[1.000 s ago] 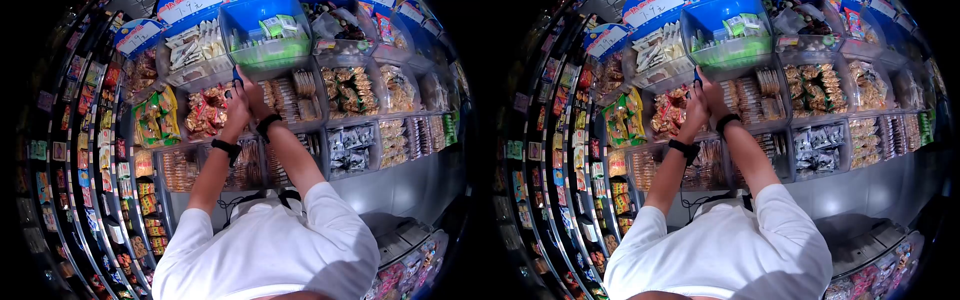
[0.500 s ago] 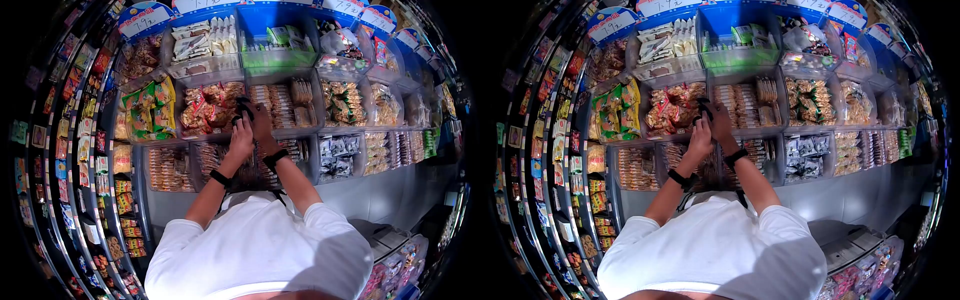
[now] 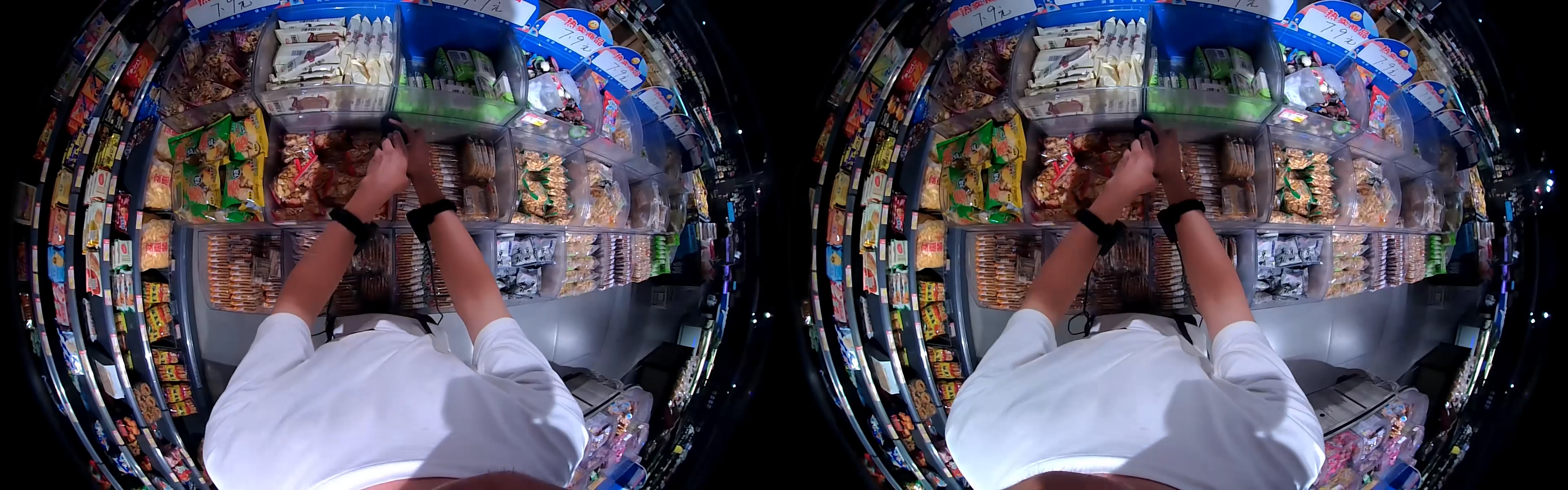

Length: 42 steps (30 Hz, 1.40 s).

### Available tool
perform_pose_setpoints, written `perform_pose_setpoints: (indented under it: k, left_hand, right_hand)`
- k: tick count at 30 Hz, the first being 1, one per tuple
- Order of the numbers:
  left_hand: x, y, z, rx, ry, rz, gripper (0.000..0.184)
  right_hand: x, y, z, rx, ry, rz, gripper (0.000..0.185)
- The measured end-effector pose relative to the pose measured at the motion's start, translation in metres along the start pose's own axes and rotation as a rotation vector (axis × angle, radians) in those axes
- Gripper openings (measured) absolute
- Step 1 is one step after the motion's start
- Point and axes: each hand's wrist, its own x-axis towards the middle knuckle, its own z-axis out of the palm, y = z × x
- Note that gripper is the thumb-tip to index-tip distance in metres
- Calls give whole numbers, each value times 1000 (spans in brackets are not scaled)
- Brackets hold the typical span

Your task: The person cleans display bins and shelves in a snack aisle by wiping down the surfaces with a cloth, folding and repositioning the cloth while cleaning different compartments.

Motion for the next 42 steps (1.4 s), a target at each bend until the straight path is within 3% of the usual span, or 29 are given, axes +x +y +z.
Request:
perform_pose_setpoints:
  k: [2, 3, 6, 11, 14, 16, 19, 20, 22, 24, 25, 29, 34, 36, 40, 42]
  left_hand:
    - [18, 0, -8, 6, -135, -56, 91]
    - [26, -3, -2, 55, -94, -11, 85]
    - [34, -5, -8, -51, -177, -56, 80]
    - [10, -12, -9, -168, -13, 27, 87]
    - [-16, -16, -5, -331, 14, 66, 80]
    - [-36, -10, -14, -158, 41, 167, 84]
    - [-76, -6, -19, -78, 94, 214, 88]
    - [-85, -10, -1, -201, 35, 116, 91]
    - [-112, -10, 14, -39, -29, 56, 95]
    - [-144, -15, 10, -178, -105, 68, 97]
    - [-155, -19, 18, -212, -32, 92, 97]
    - [-153, -25, 21, -425, -5, 99, 93]
    - [-129, -8, 5, -348, -7, 14, 90]
    - [-130, 8, 6, -225, 62, -29, 90]
    - [-140, 36, 38, -193, 185, -107, 89]
    - [-151, 47, 58, -260, 131, -152, 85]
  right_hand:
    - [14, 11, 5, -112, 90, -177, 37]
    - [18, 6, 0, -83, 72, -215, 37]
    - [28, 7, -1, 54, 3, -181, 36]
    - [24, 16, 8, 13, -4, -72, 40]
    - [7, 16, 10, -22, 111, 140, 35]
    - [-18, -10, 2, -148, 156, -46, 35]
    - [-59, -28, -1, -274, 156, -69, 36]
    - [-76, -34, 1, -312, 176, -40, 39]
    - [-108, -44, 6, -429, 206, -54, 40]
    - [-138, -46, 10, -615, 198, -171, 41]
    - [-148, -48, 13, -703, 194, -187, 45]
    - [-143, -50, 14, -643, 193, -169, 53]
    - [-113, -56, 0, -480, 177, -329, 52]
    - [-109, -55, -8, -301, 105, -278, 46]
    - [-115, -41, -31, -100, 26, -602, 44]
    - [-136, -33, -49, -109, 16, -570, 43]
